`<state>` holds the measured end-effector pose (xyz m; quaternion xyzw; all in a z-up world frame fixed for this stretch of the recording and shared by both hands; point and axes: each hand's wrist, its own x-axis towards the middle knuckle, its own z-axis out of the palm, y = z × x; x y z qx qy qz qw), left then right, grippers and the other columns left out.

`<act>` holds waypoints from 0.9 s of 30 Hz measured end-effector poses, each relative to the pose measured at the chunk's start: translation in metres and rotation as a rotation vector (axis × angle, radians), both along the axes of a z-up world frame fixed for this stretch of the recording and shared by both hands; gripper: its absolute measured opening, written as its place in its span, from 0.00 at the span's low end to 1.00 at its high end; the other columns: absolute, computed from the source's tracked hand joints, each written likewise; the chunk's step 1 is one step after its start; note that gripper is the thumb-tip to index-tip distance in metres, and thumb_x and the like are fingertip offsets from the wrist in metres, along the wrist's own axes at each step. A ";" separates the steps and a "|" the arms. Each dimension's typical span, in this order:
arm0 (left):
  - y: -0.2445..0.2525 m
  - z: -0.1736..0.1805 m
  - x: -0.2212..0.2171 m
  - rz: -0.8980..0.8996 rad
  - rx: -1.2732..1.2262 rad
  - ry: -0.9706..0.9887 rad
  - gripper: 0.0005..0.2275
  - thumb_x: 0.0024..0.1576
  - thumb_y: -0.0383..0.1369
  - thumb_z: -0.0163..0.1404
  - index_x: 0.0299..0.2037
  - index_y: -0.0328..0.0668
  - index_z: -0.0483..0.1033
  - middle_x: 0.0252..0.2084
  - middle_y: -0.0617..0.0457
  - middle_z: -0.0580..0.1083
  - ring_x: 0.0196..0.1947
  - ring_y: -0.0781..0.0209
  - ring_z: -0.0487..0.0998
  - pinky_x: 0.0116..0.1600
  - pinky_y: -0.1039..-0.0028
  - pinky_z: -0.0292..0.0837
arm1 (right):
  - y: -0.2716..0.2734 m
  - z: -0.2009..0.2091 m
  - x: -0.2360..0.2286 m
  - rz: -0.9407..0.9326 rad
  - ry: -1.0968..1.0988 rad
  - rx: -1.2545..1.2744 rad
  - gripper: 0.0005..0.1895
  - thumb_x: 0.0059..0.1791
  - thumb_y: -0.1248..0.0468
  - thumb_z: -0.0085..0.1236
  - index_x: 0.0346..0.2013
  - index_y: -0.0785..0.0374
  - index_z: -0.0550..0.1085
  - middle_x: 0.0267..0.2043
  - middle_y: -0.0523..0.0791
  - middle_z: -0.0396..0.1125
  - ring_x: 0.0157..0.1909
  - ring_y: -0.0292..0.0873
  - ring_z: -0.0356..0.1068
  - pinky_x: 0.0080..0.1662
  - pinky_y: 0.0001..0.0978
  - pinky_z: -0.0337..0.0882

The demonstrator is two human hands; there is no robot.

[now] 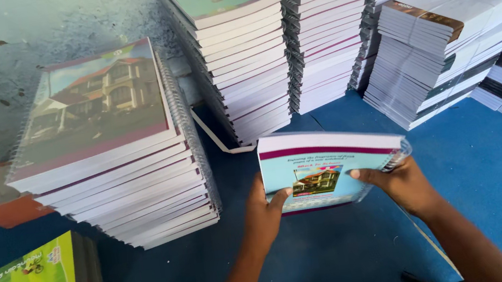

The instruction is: The person picks spiral-bound notebooks from a stack, places them on the floor, and writes on the cover with a black marker. After marking, the notebook is moved to a separate stack. This process is repeated for several notebooks.

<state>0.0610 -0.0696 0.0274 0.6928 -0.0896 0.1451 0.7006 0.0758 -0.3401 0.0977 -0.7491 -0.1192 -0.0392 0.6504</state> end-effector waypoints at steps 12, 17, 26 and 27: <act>0.005 -0.067 -0.005 0.027 0.270 0.135 0.24 0.60 0.44 0.50 0.60 0.34 0.64 0.52 0.37 0.77 0.54 0.46 0.81 0.56 0.62 0.75 | -0.003 -0.069 0.017 -0.099 0.285 -0.184 0.25 0.42 0.62 0.70 0.52 0.64 0.77 0.48 0.51 0.77 0.51 0.48 0.75 0.53 0.43 0.74; 0.011 -0.058 -0.019 -0.072 0.257 0.259 0.30 0.57 0.40 0.55 0.64 0.34 0.57 0.57 0.35 0.73 0.57 0.44 0.78 0.58 0.60 0.73 | 0.001 -0.069 0.017 -0.084 0.296 -0.228 0.25 0.42 0.60 0.68 0.53 0.62 0.76 0.47 0.49 0.77 0.51 0.46 0.75 0.53 0.42 0.75; 0.011 -0.045 -0.007 0.003 0.345 0.174 0.20 0.57 0.32 0.56 0.56 0.36 0.65 0.50 0.36 0.79 0.52 0.44 0.82 0.53 0.60 0.78 | 0.005 -0.067 0.012 -0.154 0.182 -0.061 0.23 0.43 0.64 0.66 0.52 0.63 0.75 0.51 0.50 0.76 0.57 0.47 0.74 0.58 0.44 0.73; 0.009 -0.044 -0.003 0.019 0.338 0.120 0.19 0.56 0.32 0.57 0.55 0.36 0.66 0.48 0.37 0.79 0.51 0.44 0.83 0.52 0.61 0.80 | 0.003 -0.066 0.013 -0.158 0.153 -0.030 0.23 0.43 0.65 0.65 0.53 0.63 0.75 0.51 0.50 0.76 0.57 0.47 0.74 0.59 0.44 0.73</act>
